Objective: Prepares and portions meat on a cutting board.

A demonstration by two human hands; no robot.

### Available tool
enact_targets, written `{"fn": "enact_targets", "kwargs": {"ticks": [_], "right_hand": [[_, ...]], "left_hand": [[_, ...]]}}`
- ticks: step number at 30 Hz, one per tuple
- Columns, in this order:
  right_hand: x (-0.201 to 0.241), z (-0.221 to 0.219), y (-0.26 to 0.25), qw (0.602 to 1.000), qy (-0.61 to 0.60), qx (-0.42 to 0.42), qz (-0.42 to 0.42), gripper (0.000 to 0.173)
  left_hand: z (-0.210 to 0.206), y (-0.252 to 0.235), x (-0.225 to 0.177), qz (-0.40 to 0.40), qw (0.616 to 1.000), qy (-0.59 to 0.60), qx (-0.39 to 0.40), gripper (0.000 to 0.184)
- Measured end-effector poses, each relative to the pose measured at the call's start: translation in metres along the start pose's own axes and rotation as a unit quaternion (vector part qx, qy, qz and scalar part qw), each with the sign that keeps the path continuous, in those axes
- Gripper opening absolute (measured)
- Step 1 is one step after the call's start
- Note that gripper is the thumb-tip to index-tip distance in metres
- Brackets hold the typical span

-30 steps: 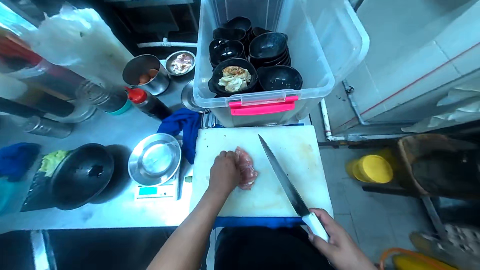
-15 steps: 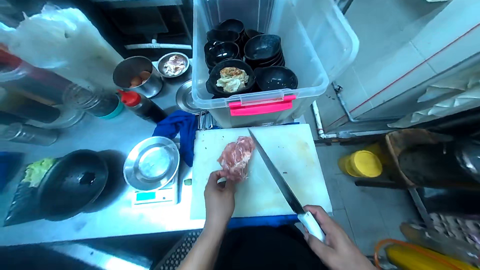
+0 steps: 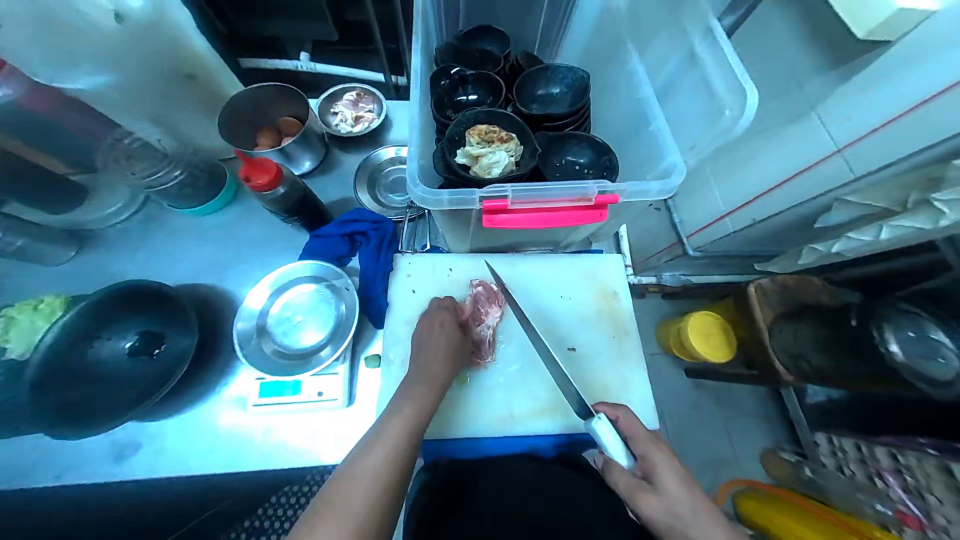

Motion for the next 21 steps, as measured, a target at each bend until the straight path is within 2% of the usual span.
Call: {"fn": "enact_targets", "kwargs": {"ticks": [2,4,9,12,13,14,15,17,19,21], "right_hand": [[-0.004,0.000,0.003,1.000,-0.021,-0.008,-0.014,0.051],[-0.008,-0.001,0.004,0.999,-0.046,-0.018,-0.020,0.051],[-0.010,0.003,0.005,0.997,-0.064,-0.038,-0.013,0.052],[0.006,0.009,0.004,0.999,-0.043,-0.021,-0.001,0.052],[0.013,0.010,0.003,0.999,-0.030,-0.015,0.010,0.051],[0.019,0.009,0.002,0.999,-0.015,-0.011,0.027,0.051],[0.023,0.006,-0.001,0.999,-0.001,-0.010,0.049,0.051],[0.023,-0.005,-0.006,0.996,0.018,-0.001,0.082,0.053],[0.021,-0.017,-0.010,0.996,0.026,0.024,0.087,0.060],[0.022,-0.027,-0.014,0.993,0.043,0.042,0.097,0.063]], "left_hand": [[0.008,0.001,-0.009,0.006,0.996,0.085,0.031,0.023],[0.021,0.003,-0.022,0.026,0.980,0.196,0.020,0.019],[0.047,0.023,-0.061,0.062,0.892,0.443,-0.069,0.012],[0.027,0.040,-0.049,0.116,0.828,0.540,-0.097,0.016],[0.012,0.048,-0.037,0.146,0.824,0.540,-0.085,0.020],[-0.002,0.057,-0.021,0.167,0.842,0.508,-0.073,0.024],[-0.014,0.067,-0.005,0.174,0.875,0.448,-0.067,0.027],[-0.022,0.083,0.018,0.132,0.940,0.294,-0.110,0.023],[-0.016,0.085,0.026,0.041,0.966,0.189,-0.169,0.021],[-0.016,0.070,0.027,-0.059,0.966,0.130,-0.217,0.025]]}}
Point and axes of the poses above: each hand's wrist, its own y-axis away from the middle knuckle, its own z-axis out of the back of the hand, x = y × z, the point moved 4 cm from there along -y, towards the middle knuckle
